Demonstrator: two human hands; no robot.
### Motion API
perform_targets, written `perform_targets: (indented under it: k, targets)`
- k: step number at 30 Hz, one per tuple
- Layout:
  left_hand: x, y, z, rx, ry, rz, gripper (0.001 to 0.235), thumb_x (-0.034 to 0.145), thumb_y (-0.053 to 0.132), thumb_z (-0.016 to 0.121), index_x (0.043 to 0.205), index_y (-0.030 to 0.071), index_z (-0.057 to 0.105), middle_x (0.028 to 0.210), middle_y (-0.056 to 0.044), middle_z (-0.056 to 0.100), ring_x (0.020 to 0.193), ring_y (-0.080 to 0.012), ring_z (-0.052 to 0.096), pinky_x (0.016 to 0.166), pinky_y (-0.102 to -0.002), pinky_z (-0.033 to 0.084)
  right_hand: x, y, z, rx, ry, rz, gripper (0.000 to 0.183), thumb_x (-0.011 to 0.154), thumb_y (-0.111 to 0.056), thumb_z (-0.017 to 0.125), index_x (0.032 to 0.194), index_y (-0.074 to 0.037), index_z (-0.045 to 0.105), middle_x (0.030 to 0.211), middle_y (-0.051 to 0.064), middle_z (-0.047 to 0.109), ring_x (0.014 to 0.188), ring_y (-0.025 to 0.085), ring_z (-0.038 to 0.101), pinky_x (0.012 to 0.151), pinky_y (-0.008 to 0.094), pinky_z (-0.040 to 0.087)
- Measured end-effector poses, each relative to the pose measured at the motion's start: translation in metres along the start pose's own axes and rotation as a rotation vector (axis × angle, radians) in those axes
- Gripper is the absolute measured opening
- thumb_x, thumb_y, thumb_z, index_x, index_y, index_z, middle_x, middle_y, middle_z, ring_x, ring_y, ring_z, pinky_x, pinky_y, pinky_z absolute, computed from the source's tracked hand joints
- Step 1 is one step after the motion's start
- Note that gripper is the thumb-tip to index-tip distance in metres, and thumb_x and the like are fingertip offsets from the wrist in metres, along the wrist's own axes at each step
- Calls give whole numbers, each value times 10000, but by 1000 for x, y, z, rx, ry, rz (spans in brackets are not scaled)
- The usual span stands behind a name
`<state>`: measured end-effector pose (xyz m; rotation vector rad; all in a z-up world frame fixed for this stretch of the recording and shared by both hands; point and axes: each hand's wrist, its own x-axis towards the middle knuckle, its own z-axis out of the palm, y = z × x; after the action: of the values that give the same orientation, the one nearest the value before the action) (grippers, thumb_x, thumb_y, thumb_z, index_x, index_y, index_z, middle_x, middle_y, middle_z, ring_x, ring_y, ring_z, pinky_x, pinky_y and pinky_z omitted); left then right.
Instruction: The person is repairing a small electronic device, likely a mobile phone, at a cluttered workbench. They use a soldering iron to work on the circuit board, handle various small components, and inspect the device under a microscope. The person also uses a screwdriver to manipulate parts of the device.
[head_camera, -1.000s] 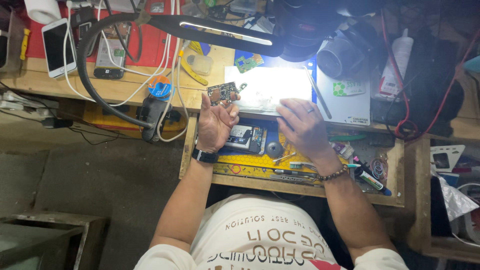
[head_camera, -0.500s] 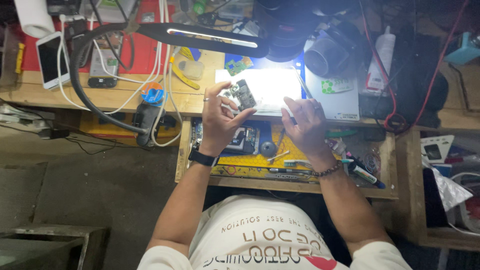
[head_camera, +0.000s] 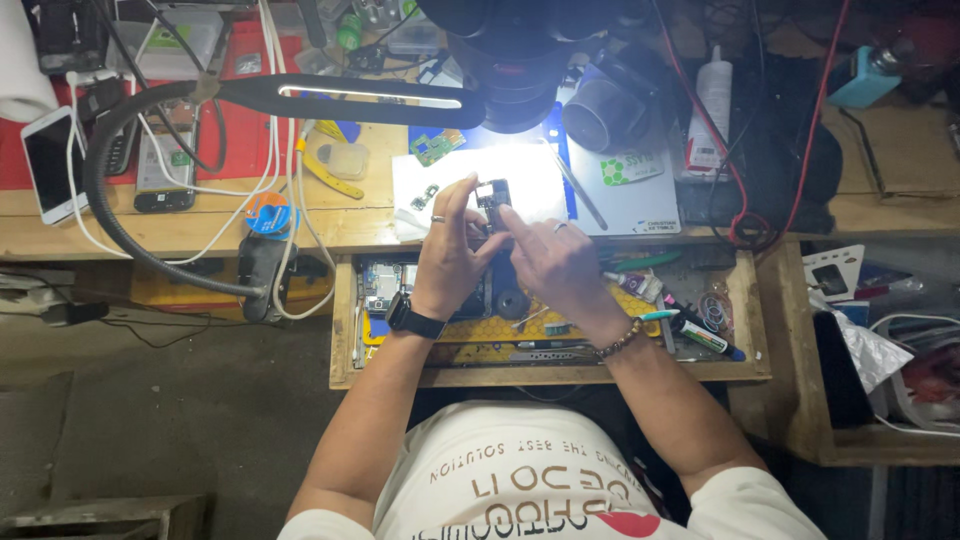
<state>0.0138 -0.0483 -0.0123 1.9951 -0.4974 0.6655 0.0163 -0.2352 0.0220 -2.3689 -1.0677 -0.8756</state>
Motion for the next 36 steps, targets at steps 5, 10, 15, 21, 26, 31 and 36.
perform_targets:
  k: [5,10,15,21,26,31,36]
  targets:
    - [-3,-3,3,11,20,9,926,825,57,886,1555,113,319,1468,-157,488,889,-138,663,803,-254,625,1,-3,2,-31,-27,31,503,879,-58,696,1379,-28,640,713,42,585,602,223,581,607,385,496]
    - [-5,-4,3,19,33,3,910,818,63,891,1540,109,339,1457,-165,502,893,-143,684,809,-261,631,0,-3,2,-40,-28,46,500,879,-70,705,1372,-23,638,717,43,590,605,225,583,603,385,492]
    - [-6,-5,4,29,42,-16,925,810,87,906,1542,108,341,1419,-139,529,901,-137,685,829,-274,627,0,-3,4,-41,-17,48,519,863,-68,701,1378,-38,637,736,43,593,627,220,594,613,381,496]
    - [-7,-6,5,44,47,23,887,817,87,902,1523,121,367,1450,-147,517,916,-145,687,840,-279,627,-3,-2,7,-71,-50,56,539,856,-78,721,1385,-24,634,713,39,592,570,206,564,566,375,473]
    - [-7,-7,4,30,45,27,887,817,90,897,1522,121,361,1462,-149,511,915,-146,690,837,-272,629,-3,-2,9,-82,-22,38,560,865,-79,699,1415,-21,610,730,39,586,605,211,576,596,376,481]
    - [-9,-5,3,22,41,13,885,815,87,895,1524,125,365,1452,-142,520,899,-144,683,835,-275,623,-1,-3,7,-94,-36,39,554,875,-84,700,1415,-5,603,716,47,578,601,222,580,589,388,489]
    - [-5,-4,3,22,45,32,892,816,90,892,1529,125,357,1452,-147,521,896,-147,681,836,-278,620,2,0,3,-95,-63,26,611,881,-91,711,1462,-1,542,721,56,572,605,230,588,588,395,498]
